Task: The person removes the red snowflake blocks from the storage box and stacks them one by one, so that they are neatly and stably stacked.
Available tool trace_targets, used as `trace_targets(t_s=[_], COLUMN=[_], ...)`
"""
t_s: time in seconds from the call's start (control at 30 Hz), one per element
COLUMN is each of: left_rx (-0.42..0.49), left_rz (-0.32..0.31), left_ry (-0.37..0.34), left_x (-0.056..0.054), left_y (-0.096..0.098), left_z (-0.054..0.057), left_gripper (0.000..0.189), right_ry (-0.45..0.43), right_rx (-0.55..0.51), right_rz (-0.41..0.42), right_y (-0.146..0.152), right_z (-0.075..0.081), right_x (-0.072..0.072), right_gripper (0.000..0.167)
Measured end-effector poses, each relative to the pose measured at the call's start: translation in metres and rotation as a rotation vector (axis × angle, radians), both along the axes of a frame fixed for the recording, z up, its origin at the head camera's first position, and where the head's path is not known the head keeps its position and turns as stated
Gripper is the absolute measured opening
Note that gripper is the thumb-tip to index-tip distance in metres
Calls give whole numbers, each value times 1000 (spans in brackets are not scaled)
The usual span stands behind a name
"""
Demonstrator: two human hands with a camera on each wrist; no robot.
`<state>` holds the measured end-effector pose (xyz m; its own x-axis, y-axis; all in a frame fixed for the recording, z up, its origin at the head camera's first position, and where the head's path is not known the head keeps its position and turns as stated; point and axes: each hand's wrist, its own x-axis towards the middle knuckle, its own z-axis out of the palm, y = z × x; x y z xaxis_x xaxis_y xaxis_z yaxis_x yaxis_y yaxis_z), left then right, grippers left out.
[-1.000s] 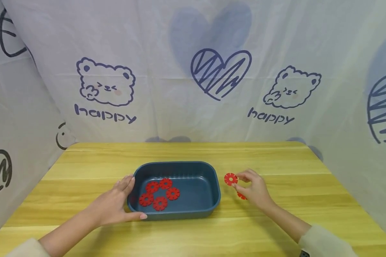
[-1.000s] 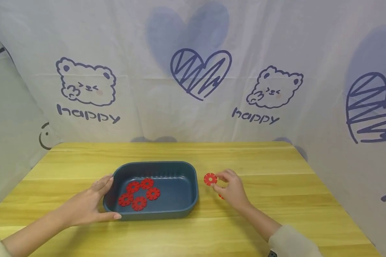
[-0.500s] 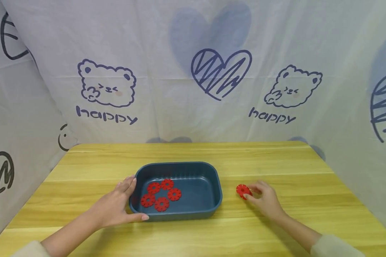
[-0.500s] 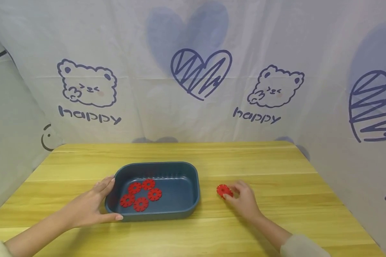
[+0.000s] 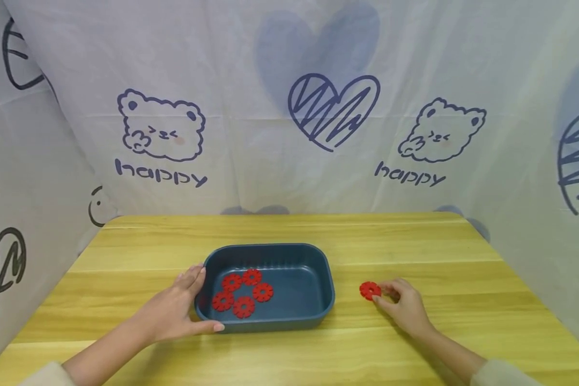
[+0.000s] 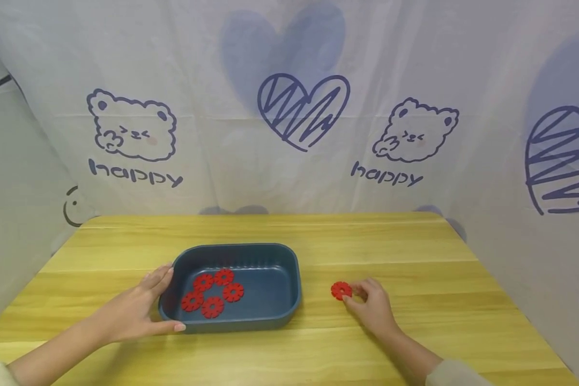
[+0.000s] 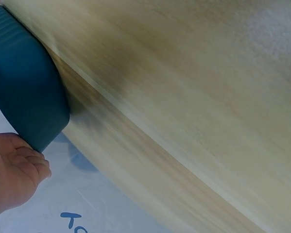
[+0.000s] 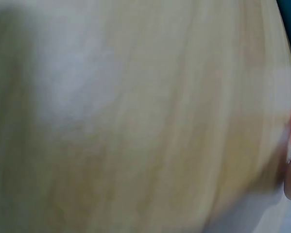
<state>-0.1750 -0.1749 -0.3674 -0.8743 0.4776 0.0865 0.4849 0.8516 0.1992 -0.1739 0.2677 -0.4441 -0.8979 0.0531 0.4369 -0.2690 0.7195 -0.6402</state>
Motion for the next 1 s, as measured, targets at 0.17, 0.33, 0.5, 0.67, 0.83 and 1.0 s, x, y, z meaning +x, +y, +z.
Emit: trace_targets(t_s=[0.17, 0.33, 0.5, 0.67, 0.83, 1.0], left_rx=[3, 6, 10, 9, 13, 20], left_rz=[-6, -6, -9, -2, 0, -3], left_ry=[14, 13, 9, 6, 11, 10], left_x=[0, 0, 2, 2, 1, 0], left_y=[-1, 0, 0, -1, -1, 0], left_z=[0, 0, 0, -3, -4, -5], left_gripper=[113, 113, 112, 112, 113, 112], right_ry=[11, 50, 58, 49, 51, 71], right_rx=[-26, -29, -17, -17, -35, -38], right_rz=[-6, -5, -18, -25, -22, -16], right_y=[1, 0, -1, -2, -2, -1], right_z=[-6, -9, -11, -13, -14, -15], right_x=[0, -1, -1, -1, -1, -1], right_gripper=[20, 20, 20, 21, 20, 20])
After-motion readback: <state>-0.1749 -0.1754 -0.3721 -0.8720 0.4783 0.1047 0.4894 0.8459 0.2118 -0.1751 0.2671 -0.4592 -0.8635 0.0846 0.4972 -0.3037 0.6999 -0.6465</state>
